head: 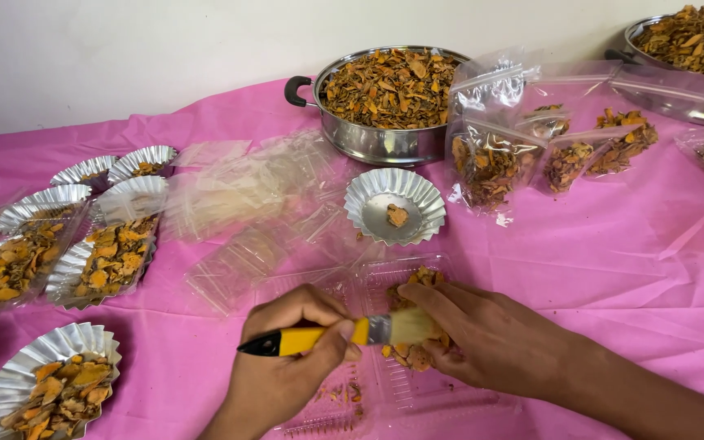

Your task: Cleaning dried turmeric pieces with a brush and sorting them into plastic containers.

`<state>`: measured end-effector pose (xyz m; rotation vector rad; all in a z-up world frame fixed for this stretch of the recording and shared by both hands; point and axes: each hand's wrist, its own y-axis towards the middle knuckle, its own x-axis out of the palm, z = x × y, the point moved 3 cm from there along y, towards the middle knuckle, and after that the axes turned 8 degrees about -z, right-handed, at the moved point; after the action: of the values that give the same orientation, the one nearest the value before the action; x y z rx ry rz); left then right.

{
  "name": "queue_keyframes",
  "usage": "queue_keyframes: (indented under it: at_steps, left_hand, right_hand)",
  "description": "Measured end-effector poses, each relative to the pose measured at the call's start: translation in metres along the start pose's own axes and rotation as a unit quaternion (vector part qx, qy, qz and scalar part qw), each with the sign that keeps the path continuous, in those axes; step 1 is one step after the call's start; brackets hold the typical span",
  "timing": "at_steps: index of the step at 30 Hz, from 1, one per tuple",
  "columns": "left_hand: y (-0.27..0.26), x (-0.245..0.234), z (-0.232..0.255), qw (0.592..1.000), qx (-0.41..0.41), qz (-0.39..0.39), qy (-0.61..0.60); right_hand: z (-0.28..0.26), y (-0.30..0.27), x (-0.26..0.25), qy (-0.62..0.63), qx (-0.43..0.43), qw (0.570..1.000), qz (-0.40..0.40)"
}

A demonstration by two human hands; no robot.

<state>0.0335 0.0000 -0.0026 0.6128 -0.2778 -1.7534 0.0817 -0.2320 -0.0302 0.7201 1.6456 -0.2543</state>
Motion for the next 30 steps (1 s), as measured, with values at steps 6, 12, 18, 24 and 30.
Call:
queue_keyframes:
  at_steps: [6,12,18,24,30]
  left_hand:
    - [0.006,0.004,-0.02,0.991,-0.127,-0.016,0.03]
    - [0.005,-0.009,-0.007,0.997,-0.074,0.007,-0.029]
    - [0.006,-0.007,-0.014,0.992,-0.117,-0.021,-0.044]
    - [0.011,-0.018,-0.014,0.995,-0.088,0.02,-0.03]
    - [0.013,-0.019,-0.025,0.993,-0.111,0.04,-0.002]
  right_hand:
    - [0.001,0.0,0.004,-0.033,-0.056,0.998,0.01]
    - [-0.001,-0.001,-0.005,-0.004,-0.052,0.999,0.011]
    - [0.002,0.0,-0.002,0.007,-0.078,0.997,-0.015]
    - [0.044,0.06,-0.029,-0.009,0.142,0.988,-0.052]
    - [0.136,0.1,0.002,-0.051,0.055,0.996,0.039]
